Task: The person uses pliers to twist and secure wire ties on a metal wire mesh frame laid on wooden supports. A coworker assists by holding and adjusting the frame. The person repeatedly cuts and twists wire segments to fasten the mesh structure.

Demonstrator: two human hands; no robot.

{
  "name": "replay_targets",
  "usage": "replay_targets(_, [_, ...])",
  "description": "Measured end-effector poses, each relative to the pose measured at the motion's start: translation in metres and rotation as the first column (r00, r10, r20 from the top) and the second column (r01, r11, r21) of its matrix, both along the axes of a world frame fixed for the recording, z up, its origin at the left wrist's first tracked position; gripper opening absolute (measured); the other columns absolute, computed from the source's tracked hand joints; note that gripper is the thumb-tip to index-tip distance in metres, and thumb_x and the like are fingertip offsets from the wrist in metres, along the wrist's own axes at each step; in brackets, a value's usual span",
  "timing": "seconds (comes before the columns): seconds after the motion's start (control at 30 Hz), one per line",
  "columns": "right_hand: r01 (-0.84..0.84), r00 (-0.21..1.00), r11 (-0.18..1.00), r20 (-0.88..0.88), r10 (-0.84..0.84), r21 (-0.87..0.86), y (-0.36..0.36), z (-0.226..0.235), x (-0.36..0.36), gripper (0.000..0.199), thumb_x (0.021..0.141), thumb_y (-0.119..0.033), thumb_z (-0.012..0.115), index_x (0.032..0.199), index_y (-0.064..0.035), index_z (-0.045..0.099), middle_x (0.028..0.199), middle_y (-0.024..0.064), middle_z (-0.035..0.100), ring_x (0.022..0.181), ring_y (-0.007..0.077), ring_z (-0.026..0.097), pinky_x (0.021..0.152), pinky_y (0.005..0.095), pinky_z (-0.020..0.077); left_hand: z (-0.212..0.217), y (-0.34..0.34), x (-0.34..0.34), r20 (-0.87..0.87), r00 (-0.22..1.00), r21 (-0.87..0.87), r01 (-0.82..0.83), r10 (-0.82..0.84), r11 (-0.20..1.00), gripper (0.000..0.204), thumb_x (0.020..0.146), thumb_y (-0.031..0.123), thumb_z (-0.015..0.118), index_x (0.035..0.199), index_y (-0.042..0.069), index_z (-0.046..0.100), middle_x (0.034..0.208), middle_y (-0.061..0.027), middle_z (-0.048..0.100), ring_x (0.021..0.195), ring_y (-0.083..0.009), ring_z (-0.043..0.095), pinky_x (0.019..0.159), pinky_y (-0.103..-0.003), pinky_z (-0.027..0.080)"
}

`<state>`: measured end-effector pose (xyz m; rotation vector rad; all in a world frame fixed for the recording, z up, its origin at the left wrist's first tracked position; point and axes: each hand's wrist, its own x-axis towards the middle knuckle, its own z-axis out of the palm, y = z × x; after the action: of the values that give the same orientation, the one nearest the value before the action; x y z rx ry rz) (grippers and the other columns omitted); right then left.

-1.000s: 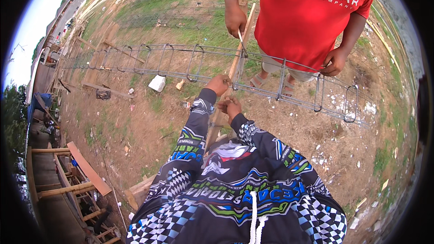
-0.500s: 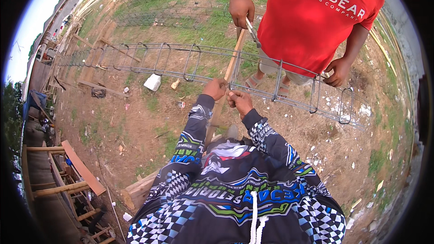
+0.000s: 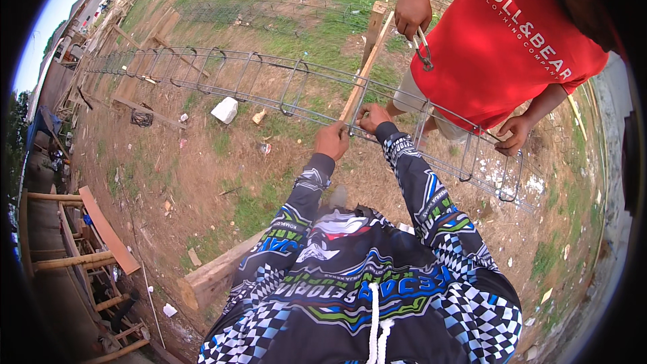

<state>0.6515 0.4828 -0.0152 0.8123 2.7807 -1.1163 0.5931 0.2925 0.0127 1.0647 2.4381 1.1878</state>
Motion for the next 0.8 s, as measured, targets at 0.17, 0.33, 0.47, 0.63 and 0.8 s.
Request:
replay_targets(0.17, [-0.195,0.855,0.892,0.374,0.358,-0.409,0.021,-0.008,-0.023,0.034,0.081,-0.047,0.069,0.089,-0.0158,0.078,0.081,0.0064,0.072,0.076,0.0199,0.066,0.068,0.0355,0.0513,0.005,0.007,0.011,0.002,0.996,0.003,-0.091,0.091,0.996,0.028,0.084,0.033,0.067,0.080,0.005,0.061,0.072,-0.0197,0.064,0.071,-0.0417,0.063,0.062,-0.049,0.047])
replay_targets(0.33, [0.050,0.911,0.914,0.393,0.124,-0.403,0.014,0.002,-0.015,0.033,0.078,-0.042,0.073,0.089,-0.0111,0.077,0.084,0.0074,0.073,0.076,0.0199,0.066,0.070,0.0343,0.0519,0.011,0.018,0.013,-0.048,0.973,-0.068,-0.229,0.226,0.971,0.032,0.081,0.037,0.073,0.077,0.006,0.065,0.068,-0.0170,0.065,0.069,-0.0396,0.064,0.062,-0.047,0.048])
replay_targets(0.47, [0.163,0.970,0.986,-0.178,-0.165,-0.029,-0.025,0.047,0.028,0.027,0.078,-0.029,0.075,0.080,-0.0026,0.070,0.077,0.0125,0.070,0.073,0.0248,0.066,0.068,0.0365,0.0511,0.014,0.017,0.010,-0.054,0.977,-0.116,-0.211,0.206,0.970,0.033,0.082,0.037,0.070,0.075,0.006,0.062,0.069,-0.0190,0.064,0.069,-0.0410,0.063,0.062,-0.050,0.047])
replay_targets(0.63, [0.201,0.879,0.978,-0.449,-0.158,0.049,-0.093,0.049,0.099,0.025,0.082,-0.024,0.072,0.088,-0.0011,0.065,0.083,0.0135,0.067,0.065,0.0253,0.063,0.061,0.0374,0.0495,0.022,0.024,0.009,-0.065,0.977,-0.188,-0.214,0.205,0.959,0.030,0.078,0.035,0.073,0.075,0.006,0.066,0.070,-0.0194,0.065,0.072,-0.0412,0.065,0.066,-0.049,0.049])
replay_targets(0.8, [0.502,0.708,0.603,-0.105,-0.698,-0.621,-0.113,-0.014,0.099,0.044,0.085,-0.026,0.073,0.120,-0.0039,0.058,0.093,0.0110,0.066,0.065,0.0178,0.065,0.052,0.0320,0.0518,0.026,0.033,0.009,-0.125,0.980,-0.252,-0.180,0.152,0.951,0.029,0.076,0.034,0.074,0.073,0.005,0.067,0.071,-0.0199,0.067,0.075,-0.0410,0.066,0.070,-0.048,0.051])
